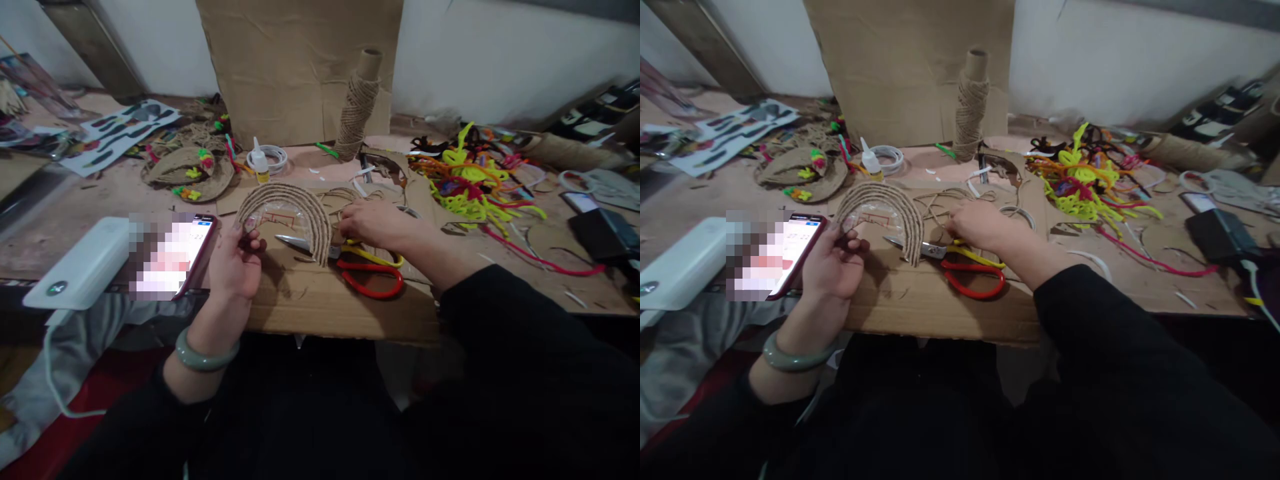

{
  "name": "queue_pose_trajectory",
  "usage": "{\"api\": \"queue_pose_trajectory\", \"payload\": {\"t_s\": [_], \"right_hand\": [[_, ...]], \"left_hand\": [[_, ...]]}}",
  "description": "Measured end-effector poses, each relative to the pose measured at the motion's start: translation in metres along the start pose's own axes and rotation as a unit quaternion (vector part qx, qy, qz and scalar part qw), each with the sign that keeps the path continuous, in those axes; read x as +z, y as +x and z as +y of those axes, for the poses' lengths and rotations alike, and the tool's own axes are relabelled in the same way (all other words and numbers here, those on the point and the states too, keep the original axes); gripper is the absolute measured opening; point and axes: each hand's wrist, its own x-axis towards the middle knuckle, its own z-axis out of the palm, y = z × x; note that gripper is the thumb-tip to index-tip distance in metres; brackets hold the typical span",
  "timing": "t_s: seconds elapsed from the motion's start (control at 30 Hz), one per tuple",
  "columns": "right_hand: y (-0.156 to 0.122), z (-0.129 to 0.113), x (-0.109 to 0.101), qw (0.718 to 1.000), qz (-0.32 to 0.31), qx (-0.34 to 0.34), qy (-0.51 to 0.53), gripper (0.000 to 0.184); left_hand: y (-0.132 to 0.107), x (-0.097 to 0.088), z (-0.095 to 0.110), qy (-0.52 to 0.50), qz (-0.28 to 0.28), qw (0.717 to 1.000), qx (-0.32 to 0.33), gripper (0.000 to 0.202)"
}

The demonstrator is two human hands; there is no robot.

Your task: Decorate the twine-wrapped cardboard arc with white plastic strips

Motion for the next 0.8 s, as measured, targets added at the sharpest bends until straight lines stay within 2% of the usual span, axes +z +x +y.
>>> {"api": "queue_pose_trajectory", "payload": {"t_s": [0.13,0.27,0.37,0.43,0.53,0.63,0.7,0.8], "right_hand": [[0.002,0.0,-0.006,0.996,-0.045,0.001,-0.08,0.022],[0.007,-0.005,-0.006,0.995,-0.058,-0.006,-0.076,0.024],[0.009,-0.003,-0.007,0.995,-0.063,-0.008,-0.079,0.021],[0.01,0.003,-0.011,0.995,-0.051,0.034,-0.084,0.017],[0.01,0.02,-0.018,0.985,0.006,0.138,-0.1,0.018],[0.01,0.033,-0.016,0.977,0.031,0.181,-0.104,0.019],[0.009,0.032,-0.01,0.984,0.031,0.162,-0.075,0.02],[0.01,0.02,0.003,0.996,0.052,0.074,0.023,0.021]], "left_hand": [[0.001,-0.001,0.0,0.003,-0.001,1.0,-0.005,0.016],[0.003,-0.003,-0.001,0.006,-0.025,1.0,0.002,0.016],[0.004,-0.004,-0.002,0.005,-0.014,1.0,0.003,0.015],[0.004,-0.004,-0.002,0.002,-0.008,1.0,0.005,0.013],[0.004,-0.003,-0.002,0.001,-0.01,1.0,0.001,0.013],[0.003,-0.003,-0.001,0.006,-0.013,1.0,0.0,0.013],[0.002,-0.003,-0.001,0.008,-0.012,1.0,0.003,0.013],[0.003,-0.004,-0.002,0.01,-0.01,1.0,0.007,0.013]]}}
